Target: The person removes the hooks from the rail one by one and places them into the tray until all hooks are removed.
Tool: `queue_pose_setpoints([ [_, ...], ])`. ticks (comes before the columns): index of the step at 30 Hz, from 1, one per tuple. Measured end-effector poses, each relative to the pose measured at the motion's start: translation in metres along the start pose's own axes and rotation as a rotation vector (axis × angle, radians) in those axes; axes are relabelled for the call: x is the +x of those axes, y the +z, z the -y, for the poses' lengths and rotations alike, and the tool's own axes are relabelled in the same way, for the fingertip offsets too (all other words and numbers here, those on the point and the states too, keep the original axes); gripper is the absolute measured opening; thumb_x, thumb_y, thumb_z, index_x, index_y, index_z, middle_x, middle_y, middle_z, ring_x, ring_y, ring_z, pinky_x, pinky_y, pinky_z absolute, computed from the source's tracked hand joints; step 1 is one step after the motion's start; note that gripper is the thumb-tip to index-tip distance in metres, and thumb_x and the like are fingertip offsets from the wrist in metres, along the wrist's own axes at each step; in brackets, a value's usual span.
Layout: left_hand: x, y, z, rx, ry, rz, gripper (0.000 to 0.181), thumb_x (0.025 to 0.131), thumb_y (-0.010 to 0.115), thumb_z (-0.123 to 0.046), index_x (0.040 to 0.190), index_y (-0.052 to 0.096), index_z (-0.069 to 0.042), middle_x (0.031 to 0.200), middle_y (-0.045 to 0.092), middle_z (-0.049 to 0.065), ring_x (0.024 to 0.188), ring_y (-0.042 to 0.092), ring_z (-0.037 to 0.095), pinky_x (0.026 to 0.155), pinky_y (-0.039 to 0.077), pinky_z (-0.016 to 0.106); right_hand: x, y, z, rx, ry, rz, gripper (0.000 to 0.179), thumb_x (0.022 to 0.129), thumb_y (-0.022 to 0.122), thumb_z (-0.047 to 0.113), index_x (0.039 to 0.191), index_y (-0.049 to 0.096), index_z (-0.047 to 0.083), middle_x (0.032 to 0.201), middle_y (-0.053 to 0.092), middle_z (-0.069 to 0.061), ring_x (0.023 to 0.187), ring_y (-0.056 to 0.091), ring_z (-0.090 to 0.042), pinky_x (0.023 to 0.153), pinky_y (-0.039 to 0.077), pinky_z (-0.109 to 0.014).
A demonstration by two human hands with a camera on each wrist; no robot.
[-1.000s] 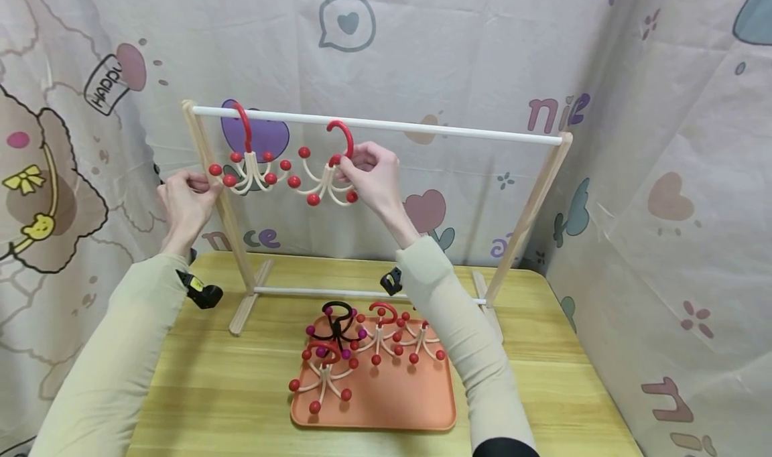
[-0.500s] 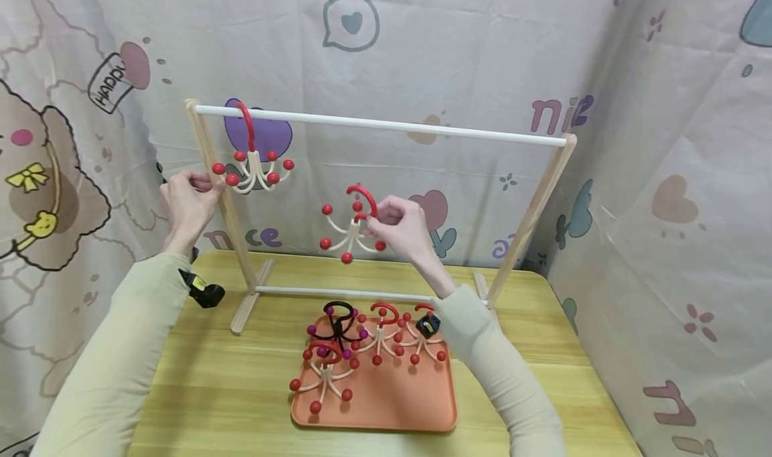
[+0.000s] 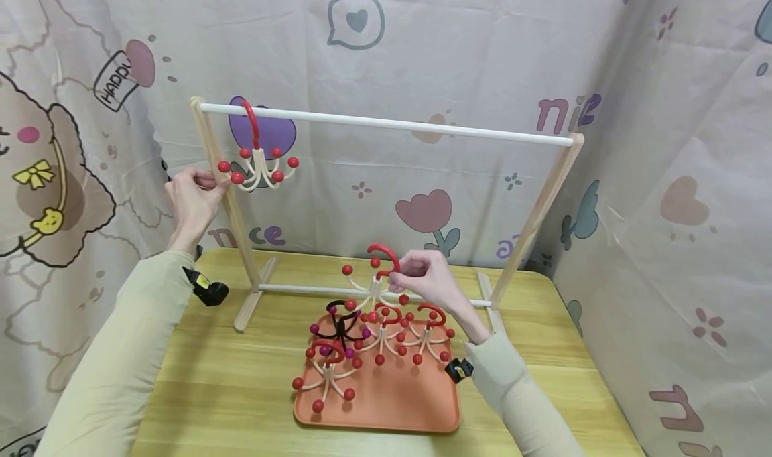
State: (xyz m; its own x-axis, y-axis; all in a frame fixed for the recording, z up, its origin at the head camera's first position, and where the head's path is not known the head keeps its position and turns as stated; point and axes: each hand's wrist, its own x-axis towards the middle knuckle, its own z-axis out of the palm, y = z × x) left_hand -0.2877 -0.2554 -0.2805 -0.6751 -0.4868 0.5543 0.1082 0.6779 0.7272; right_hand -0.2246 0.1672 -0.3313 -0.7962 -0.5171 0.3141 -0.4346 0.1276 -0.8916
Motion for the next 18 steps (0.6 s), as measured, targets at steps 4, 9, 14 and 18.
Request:
queue_pose_setpoints([
  [4,0.0,0.0,0.0,-0.007,-0.012,0.006,0.024,0.089,0.069,-0.021,0.1,0.071,0.0,0.086,0.07,0.012,0.09,0.058,0.027,0.084,0.038,0.033,-0.011,0.0,-0.01,0.014,-0.01,0.075,0.009,0.09,0.069,-0.002,0.091,0.066,-0.01,0.086,0.071,-0.033,0.071,0.075,-0.014,0.068,0.062,-0.041],
  [9,0.0,0.001,-0.001,-0.004,-0.013,0.004,0.023,0.088,0.068,-0.019,0.1,0.072,0.001,0.09,0.072,0.016,0.088,0.058,0.026,0.083,0.038,0.033,-0.022,-0.002,-0.023,0.025,-0.024,0.16,0.007,0.09,0.068,-0.002,0.091,0.066,-0.009,0.085,0.071,-0.033,0.072,0.075,-0.014,0.066,0.062,-0.035],
  [14,0.0,0.001,-0.001,0.002,-0.008,0.001,0.024,0.089,0.068,-0.02,0.1,0.072,0.001,0.092,0.073,0.018,0.087,0.057,0.024,0.084,0.038,0.032,-0.028,-0.001,-0.032,0.045,-0.024,0.227,0.006,0.089,0.069,-0.001,0.091,0.068,-0.007,0.081,0.073,-0.028,0.072,0.075,-0.015,0.065,0.061,-0.033],
  [18,-0.001,0.0,-0.001,-0.004,-0.008,0.002,0.024,0.09,0.068,-0.02,0.1,0.071,0.001,0.091,0.071,0.017,0.089,0.057,0.027,0.087,0.038,0.036,-0.032,0.003,-0.038,0.054,-0.037,0.282,0.007,0.089,0.069,-0.001,0.091,0.069,-0.008,0.081,0.073,-0.028,0.073,0.075,-0.013,0.064,0.061,-0.037],
])
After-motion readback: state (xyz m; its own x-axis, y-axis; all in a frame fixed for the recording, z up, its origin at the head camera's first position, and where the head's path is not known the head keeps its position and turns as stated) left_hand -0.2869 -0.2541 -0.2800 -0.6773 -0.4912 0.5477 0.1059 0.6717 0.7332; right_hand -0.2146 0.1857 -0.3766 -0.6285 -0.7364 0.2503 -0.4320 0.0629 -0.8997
